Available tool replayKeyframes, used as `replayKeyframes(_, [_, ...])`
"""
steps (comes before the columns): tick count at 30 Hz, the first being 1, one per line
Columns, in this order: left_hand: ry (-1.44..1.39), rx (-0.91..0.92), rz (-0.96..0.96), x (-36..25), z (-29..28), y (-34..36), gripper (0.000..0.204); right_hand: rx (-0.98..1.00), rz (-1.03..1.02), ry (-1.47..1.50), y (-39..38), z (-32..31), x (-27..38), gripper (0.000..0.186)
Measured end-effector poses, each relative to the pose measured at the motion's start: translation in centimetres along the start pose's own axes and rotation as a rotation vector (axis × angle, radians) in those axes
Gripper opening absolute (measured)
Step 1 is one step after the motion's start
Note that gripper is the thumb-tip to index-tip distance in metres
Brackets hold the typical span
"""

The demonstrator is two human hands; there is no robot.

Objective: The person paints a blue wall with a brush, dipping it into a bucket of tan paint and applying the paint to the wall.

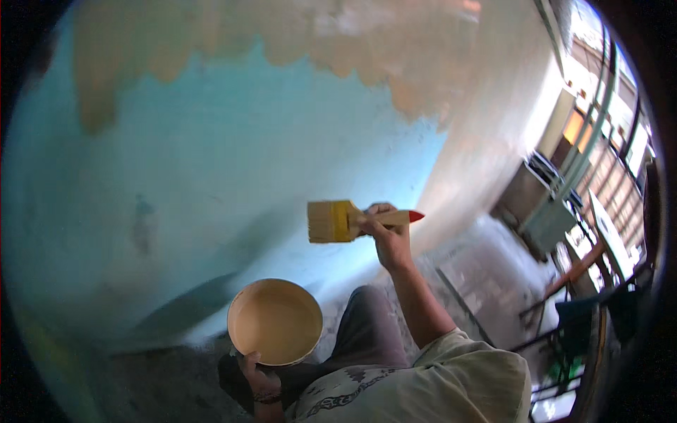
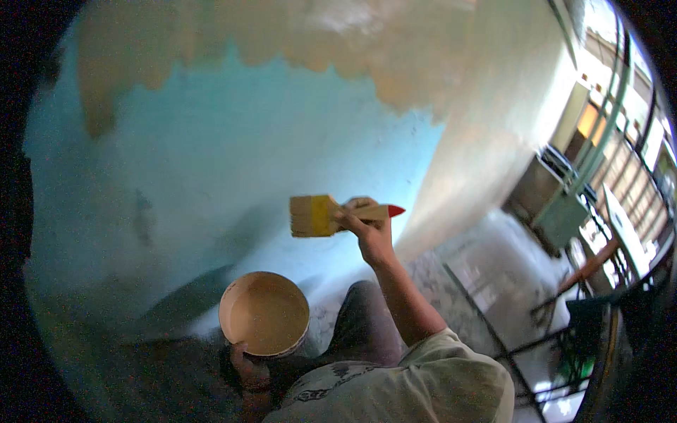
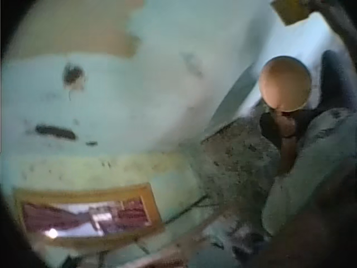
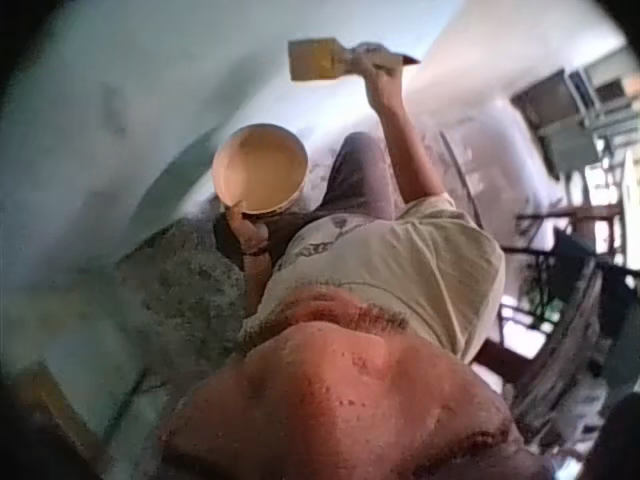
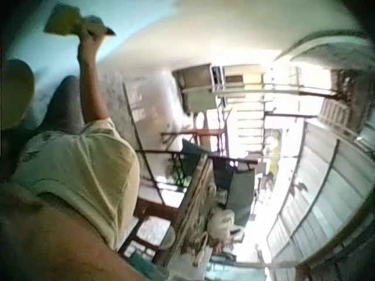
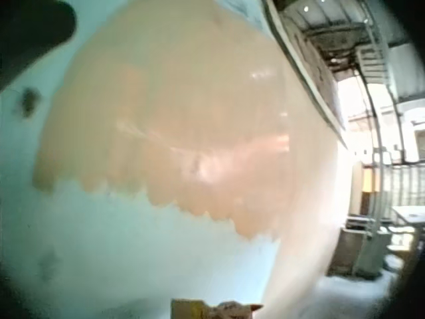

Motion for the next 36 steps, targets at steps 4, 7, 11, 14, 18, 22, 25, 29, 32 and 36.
replayKeyframes(4, [-0.290, 0.050, -0.370, 0.6, 0.3, -0.6, 0.044, -0.559, 0.304, 0.254, -10.8, -9.3, -7.1, 0.011])
replayKeyframes(7, [-0.330, 0.012, -0.367, 0.9, 1.2, -0.1, 0.032, -0.831, 0.115, 0.407, -17.5, -15.9, -6.5, 0.006])
replayKeyframes(11, [-0.097, 0.203, -0.405, 3.3, 2.5, 1.2, 0.040, -1.012, -0.008, 0.306, -22.8, -18.0, -2.1, 0.010])
replayKeyframes(14, [-0.404, 0.325, -0.538, 4.7, 6.7, 1.9, 0.051, -1.041, -0.075, 0.244, -26.0, -17.4, 0.1, 0.021])
replayKeyframes(18, [-0.398, 0.488, -0.632, 7.8, 9.5, 1.9, 0.066, -1.043, -0.094, 0.180, -27.2, -13.8, 1.8, 0.013])
replayKeyframes(22, [-0.357, 0.626, -0.798, 11.3, 14.8, 0.2, 0.067, -0.972, -0.030, 0.003, -29.0, -12.8, 5.1, 0.021])
replayKeyframes(25, [-0.400, 0.692, -0.849, 17.0, 15.7, -0.4, 0.056, -1.008, 0.033, -0.202, -29.0, -11.6, 7.7, 0.020])
replayKeyframes(29, [-0.357, 0.687, -1.053, 21.6, 19.6, -3.3, 0.048, -0.987, 0.060, -0.412, -29.9, -14.7, 8.0, 0.018])
replayKeyframes(32, [-0.247, 0.664, -1.072, 24.3, 21.9, -4.4, 0.052, -1.032, 0.125, -0.344, -30.8, -17.4, 7.3, 0.017])
replayKeyframes(36, [-0.209, 0.661, -1.105, 31.3, 23.4, -6.2, 0.046, -0.955, 0.255, -0.026, -34.6, -22.9, 5.1, 0.016])
Point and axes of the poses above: each hand's wrist, its own y-axis towards the middle knuckle, its own z-axis out of the palm, x = y × z, the point moved 6 cm from there along y, towards the middle knuckle, and after that the axes turned 14 degrees about x, right-handed, at the moved point
